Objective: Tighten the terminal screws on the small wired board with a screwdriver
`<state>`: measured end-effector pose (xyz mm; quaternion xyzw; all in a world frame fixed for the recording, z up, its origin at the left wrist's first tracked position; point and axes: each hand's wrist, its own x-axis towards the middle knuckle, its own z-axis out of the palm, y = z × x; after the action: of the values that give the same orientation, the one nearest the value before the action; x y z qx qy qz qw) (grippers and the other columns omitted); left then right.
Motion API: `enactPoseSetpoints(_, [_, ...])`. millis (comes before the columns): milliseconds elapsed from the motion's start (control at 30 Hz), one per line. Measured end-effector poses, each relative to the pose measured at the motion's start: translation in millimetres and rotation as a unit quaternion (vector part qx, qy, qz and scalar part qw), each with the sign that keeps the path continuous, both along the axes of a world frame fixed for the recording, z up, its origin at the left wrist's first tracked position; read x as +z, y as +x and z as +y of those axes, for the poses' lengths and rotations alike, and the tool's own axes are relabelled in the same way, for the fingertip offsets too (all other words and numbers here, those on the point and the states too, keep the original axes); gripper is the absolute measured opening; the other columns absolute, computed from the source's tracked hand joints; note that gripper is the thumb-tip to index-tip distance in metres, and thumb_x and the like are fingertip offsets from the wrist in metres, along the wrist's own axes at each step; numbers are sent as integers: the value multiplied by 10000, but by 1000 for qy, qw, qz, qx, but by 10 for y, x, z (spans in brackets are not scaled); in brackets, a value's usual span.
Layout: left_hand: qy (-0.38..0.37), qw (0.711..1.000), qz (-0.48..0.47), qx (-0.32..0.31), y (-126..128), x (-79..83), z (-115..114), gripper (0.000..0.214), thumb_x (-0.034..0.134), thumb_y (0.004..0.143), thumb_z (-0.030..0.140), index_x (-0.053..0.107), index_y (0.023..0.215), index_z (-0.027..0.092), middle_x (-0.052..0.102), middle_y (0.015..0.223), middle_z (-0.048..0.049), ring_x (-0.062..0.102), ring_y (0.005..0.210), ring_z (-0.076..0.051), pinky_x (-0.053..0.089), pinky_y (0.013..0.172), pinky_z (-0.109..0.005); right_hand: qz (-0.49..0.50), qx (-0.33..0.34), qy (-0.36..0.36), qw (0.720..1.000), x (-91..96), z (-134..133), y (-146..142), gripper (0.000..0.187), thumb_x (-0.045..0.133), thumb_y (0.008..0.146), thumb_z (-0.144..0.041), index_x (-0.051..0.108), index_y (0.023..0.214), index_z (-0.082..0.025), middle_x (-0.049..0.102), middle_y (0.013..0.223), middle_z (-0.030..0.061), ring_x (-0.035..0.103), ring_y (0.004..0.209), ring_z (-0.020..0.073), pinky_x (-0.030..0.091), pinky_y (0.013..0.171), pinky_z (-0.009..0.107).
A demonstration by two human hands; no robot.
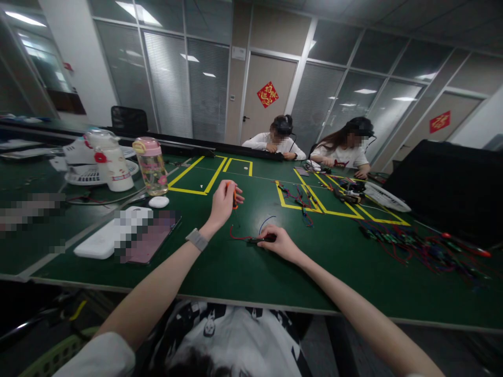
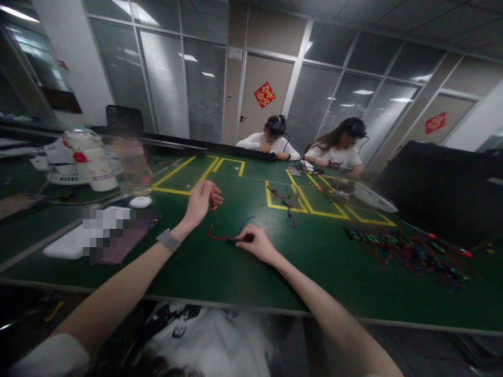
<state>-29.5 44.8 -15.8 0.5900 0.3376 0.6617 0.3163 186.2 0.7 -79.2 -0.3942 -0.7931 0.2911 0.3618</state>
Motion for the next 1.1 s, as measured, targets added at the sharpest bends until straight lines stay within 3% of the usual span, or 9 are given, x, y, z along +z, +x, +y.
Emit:
enactPoseSetpoints(233, [55, 998, -10, -36, 211, 62, -332, 239, 386, 984, 430, 460, 946, 205, 499, 692, 49, 517, 486, -68, 436, 413, -157, -4, 36, 2, 999, 30, -133, 8, 82, 731, 756, -244, 728, 799, -174, 661, 888, 59, 621, 832, 182, 482, 761, 311])
enactPoseSetpoints(400, [93, 994, 13, -62, 322, 72, -487, 230, 380, 993, 417, 461, 946, 207, 482, 708, 44, 480, 511, -64, 401, 437, -157, -35, 24, 5, 999, 83, -209, -26, 73, 694, 754, -162, 690, 826, -169, 662, 850, 36, 606, 777, 168, 471, 713, 288])
enactPoseSetpoints(667, [102, 989, -23, -105, 405, 35, -603, 193, 375, 1002, 381, 459, 968, 211, 485, 728, 46, 489, 521, -62, 405, 454, -171, -37, -3, 63, 997, 33, -224, -75, 41, 679, 767, -150, 671, 775, -190, 692, 840, 48, 634, 815, 199, 491, 754, 333])
enactPoseSetpoints(867, [86, 987, -25, -135, 455, 23, -659, 207, 382, 1000, 391, 459, 950, 205, 475, 717, 47, 474, 505, -59, 394, 445, -169, 5, 20, 39, 999, 40, -233, -76, 73, 649, 782, -183, 671, 712, -185, 700, 820, 51, 651, 787, 188, 505, 755, 326])
enactPoseSetpoints(967, [71, 986, -24, -146, 470, 17, -670, 219, 385, 996, 408, 456, 951, 206, 475, 720, 46, 472, 505, -59, 394, 444, -169, -6, -6, 23, 1000, 37, -247, -81, 48, 662, 760, -193, 627, 727, -190, 674, 765, 25, 622, 725, 174, 497, 714, 313])
enactPoseSetpoints(1100, [67, 985, -30, -159, 487, -3, -671, 210, 384, 998, 402, 455, 957, 208, 472, 723, 47, 471, 507, -59, 388, 443, -170, 17, -31, -3, 999, 9, -248, -85, 178, 693, 728, -244, 539, 804, -199, 633, 741, -2, 585, 673, 157, 494, 673, 298])
